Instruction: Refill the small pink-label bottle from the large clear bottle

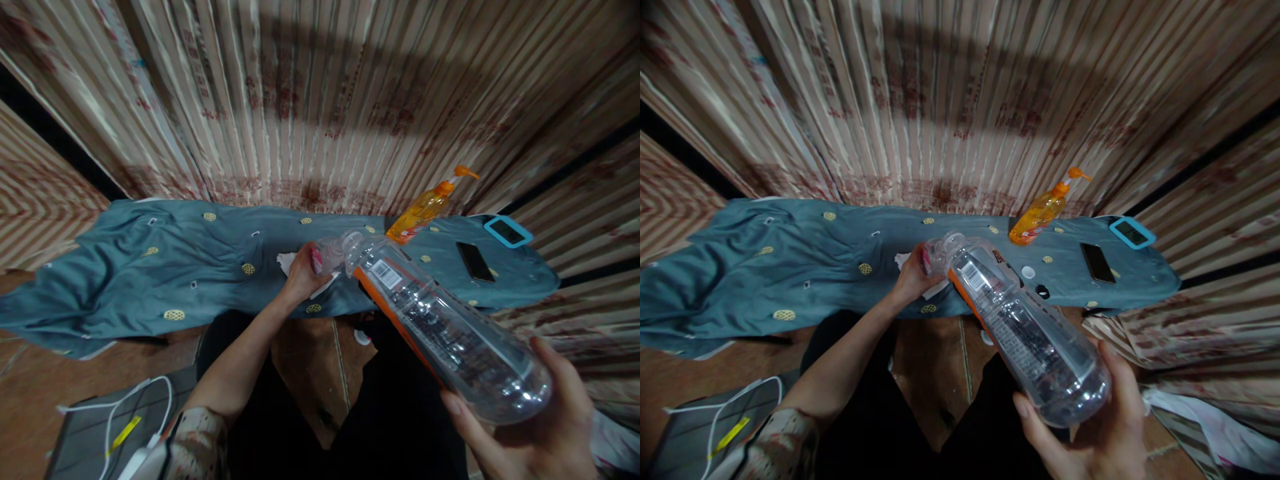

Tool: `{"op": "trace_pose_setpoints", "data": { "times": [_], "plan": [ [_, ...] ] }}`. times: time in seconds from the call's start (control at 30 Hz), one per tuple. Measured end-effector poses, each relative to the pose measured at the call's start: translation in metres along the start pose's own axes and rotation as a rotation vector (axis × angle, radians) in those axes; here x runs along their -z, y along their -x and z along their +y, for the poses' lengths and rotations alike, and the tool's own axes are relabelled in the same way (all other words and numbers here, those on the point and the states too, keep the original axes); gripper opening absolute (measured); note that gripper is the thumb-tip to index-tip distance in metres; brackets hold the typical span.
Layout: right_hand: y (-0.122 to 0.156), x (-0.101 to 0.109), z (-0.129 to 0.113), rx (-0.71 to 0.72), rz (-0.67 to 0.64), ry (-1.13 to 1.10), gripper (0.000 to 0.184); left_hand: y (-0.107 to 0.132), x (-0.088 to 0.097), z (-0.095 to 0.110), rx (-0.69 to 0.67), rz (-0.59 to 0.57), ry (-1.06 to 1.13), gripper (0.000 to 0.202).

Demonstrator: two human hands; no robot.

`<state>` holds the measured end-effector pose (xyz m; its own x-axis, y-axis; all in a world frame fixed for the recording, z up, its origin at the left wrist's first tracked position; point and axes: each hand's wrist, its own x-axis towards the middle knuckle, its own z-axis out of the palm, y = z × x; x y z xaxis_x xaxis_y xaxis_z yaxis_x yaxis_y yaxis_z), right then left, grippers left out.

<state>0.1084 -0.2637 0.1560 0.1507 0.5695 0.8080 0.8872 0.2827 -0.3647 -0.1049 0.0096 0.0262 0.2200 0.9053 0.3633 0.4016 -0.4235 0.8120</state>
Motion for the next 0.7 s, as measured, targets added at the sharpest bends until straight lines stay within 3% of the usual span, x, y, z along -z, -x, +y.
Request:
{"op": "trace_pose_setpoints", "data": {
  "times": [0.4,0.7],
  "plan": [
    [-0.001,0.000,-0.002,-0.005,-0.013,-0.018,0.098,0.000,0.000,0.000,0.008,-0.002,-0.015,0.086],
    [0.005,0.001,0.003,-0.034,0.011,-0.027,0.106,0.000,0.001,0.002,-0.010,0.014,-0.008,0.083]
  ]
}}
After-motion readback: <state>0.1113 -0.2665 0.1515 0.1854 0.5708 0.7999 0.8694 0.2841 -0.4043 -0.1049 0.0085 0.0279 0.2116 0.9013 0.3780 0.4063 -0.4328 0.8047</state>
